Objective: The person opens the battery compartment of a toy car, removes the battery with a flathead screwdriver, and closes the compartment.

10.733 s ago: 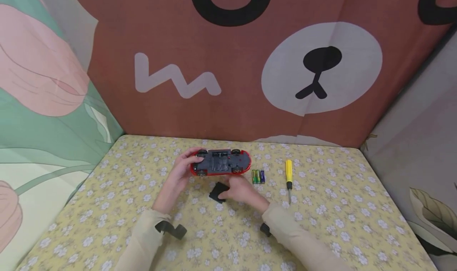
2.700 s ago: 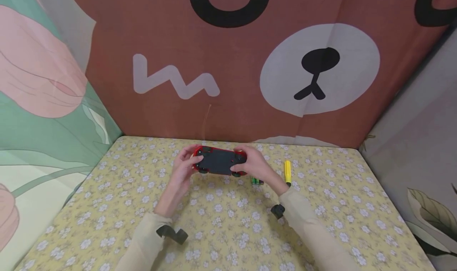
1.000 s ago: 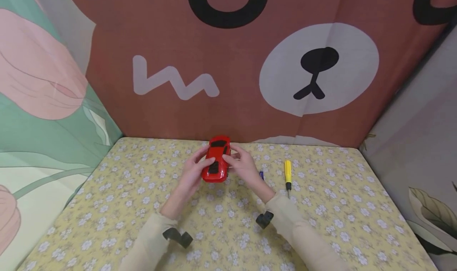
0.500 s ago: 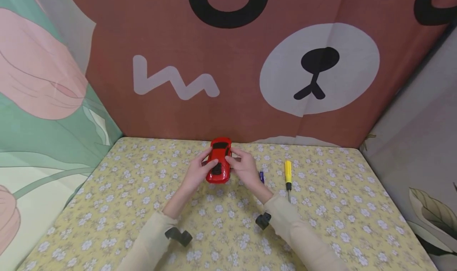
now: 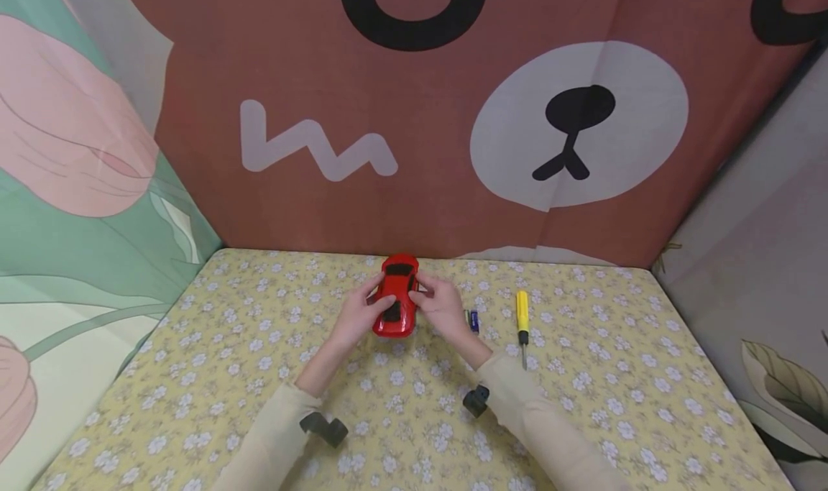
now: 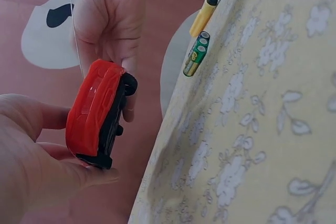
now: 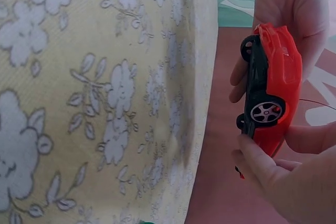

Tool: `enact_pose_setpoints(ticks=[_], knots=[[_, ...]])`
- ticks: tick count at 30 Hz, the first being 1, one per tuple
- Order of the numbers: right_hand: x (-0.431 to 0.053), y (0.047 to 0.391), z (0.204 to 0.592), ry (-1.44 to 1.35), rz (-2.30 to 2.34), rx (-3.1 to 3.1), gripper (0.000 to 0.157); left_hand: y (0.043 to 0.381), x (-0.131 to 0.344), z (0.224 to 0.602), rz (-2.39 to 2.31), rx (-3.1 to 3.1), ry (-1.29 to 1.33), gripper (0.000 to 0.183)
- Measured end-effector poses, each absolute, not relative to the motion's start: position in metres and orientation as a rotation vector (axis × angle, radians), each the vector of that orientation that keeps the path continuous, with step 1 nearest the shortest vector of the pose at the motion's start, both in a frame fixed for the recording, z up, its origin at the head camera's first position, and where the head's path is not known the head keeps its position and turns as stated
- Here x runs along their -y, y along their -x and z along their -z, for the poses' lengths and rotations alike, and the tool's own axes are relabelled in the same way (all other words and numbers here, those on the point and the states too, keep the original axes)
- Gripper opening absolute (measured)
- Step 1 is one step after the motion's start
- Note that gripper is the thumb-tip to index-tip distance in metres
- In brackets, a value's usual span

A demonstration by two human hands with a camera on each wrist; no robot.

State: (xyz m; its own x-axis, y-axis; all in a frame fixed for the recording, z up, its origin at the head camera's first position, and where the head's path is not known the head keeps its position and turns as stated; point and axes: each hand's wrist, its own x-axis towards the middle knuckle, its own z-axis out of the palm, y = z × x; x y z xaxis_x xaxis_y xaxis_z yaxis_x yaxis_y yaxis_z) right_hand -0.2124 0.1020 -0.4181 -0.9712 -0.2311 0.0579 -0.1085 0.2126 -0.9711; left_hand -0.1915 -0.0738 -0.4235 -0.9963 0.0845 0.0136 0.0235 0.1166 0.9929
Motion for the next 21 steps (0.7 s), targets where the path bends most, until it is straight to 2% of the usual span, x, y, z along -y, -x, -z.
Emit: enact_pose_setpoints(ticks=[17, 21], knots=[[-0.098, 0.215, 0.434, 0.304, 1.813, -2.401, 0.045, 0.196, 0.073, 0.44, -1.956, -2.378, -0.089, 0.059], [-0.097, 0.214, 0.436, 0.27, 1.774, -2.421, 0.051, 0.196, 0.073, 0.444, -1.946, -2.379, -0.082, 0.059]])
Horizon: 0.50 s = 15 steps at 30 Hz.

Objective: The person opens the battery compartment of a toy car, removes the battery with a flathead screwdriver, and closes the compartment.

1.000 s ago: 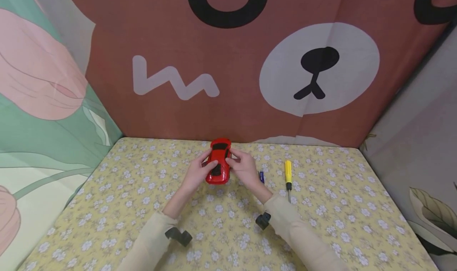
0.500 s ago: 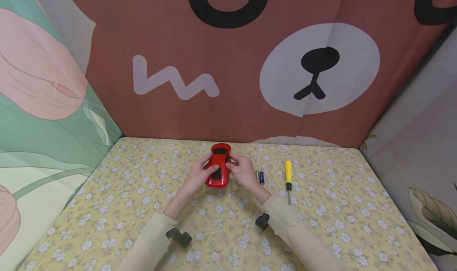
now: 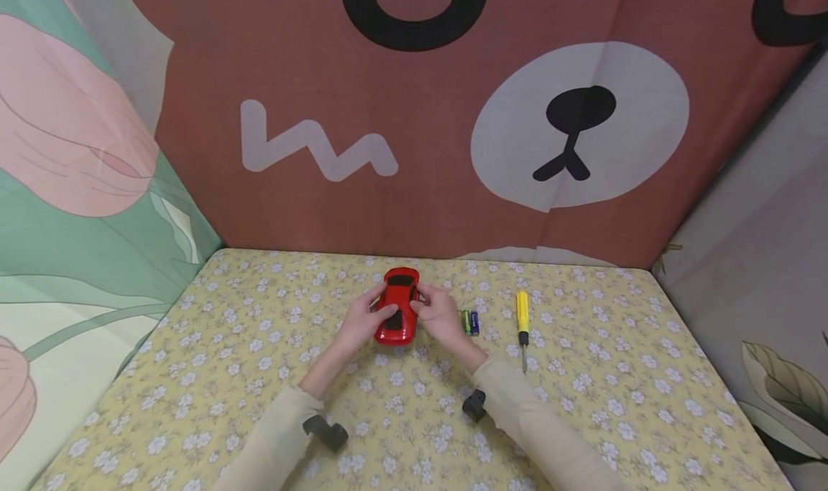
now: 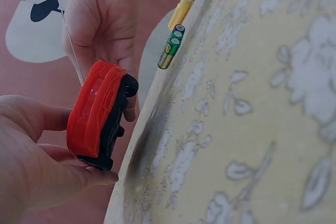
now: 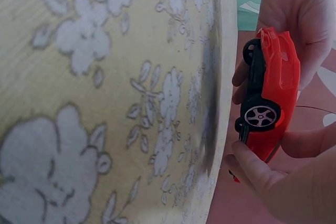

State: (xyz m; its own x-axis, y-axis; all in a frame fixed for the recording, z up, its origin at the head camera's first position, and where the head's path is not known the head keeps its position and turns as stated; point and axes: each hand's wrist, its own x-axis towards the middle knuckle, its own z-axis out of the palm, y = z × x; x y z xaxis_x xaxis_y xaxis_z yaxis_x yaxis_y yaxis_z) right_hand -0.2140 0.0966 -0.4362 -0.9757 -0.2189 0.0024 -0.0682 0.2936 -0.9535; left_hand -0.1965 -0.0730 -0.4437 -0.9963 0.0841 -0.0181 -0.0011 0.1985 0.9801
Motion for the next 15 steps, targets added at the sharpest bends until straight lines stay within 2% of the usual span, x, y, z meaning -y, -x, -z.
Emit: enact_pose_setpoints(ticks=[15], knots=[[-0.094, 0.2139, 0.4413, 0.325, 1.472, -2.607, 0.049, 0.1997, 0.0732, 0.4538, -1.84, -2.443, -0.053, 0.058]])
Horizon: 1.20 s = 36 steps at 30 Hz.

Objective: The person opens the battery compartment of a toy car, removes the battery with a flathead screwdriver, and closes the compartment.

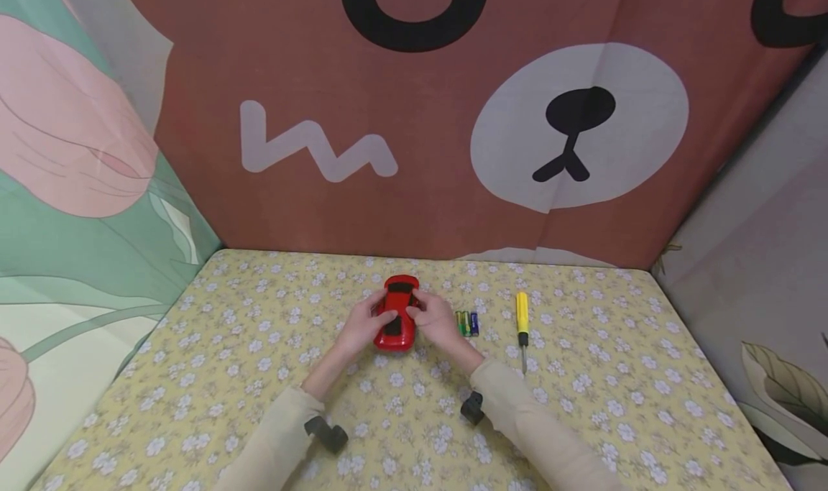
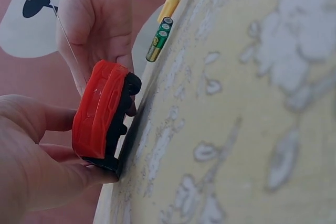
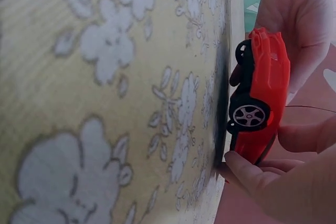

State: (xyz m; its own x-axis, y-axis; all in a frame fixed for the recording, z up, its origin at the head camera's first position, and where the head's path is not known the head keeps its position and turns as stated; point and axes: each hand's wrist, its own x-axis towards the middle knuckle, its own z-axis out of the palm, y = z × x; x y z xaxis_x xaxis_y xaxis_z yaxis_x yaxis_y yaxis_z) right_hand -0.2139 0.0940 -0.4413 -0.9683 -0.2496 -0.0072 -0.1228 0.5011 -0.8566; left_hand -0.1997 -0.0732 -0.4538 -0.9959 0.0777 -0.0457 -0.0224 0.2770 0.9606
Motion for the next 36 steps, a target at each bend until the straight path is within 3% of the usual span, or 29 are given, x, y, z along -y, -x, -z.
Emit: enact_pose_setpoints(ticks=[11, 27, 36], knots=[[-0.093, 0.213, 0.441, 0.342, 1.477, -2.583, 0.05, 0.202, 0.072, 0.459, -1.801, -2.445, -0.039, 0.06], [-0.11, 0.217, 0.443, 0.504, 1.194, -2.766, 0.054, 0.203, 0.067, 0.458, -1.537, -2.651, -0.219, 0.061], [-0.14, 0.23, 0.44, 0.485, 0.82, -3.045, 0.075, 0.21, 0.085, 0.453, -1.069, -2.919, -0.372, 0.067]])
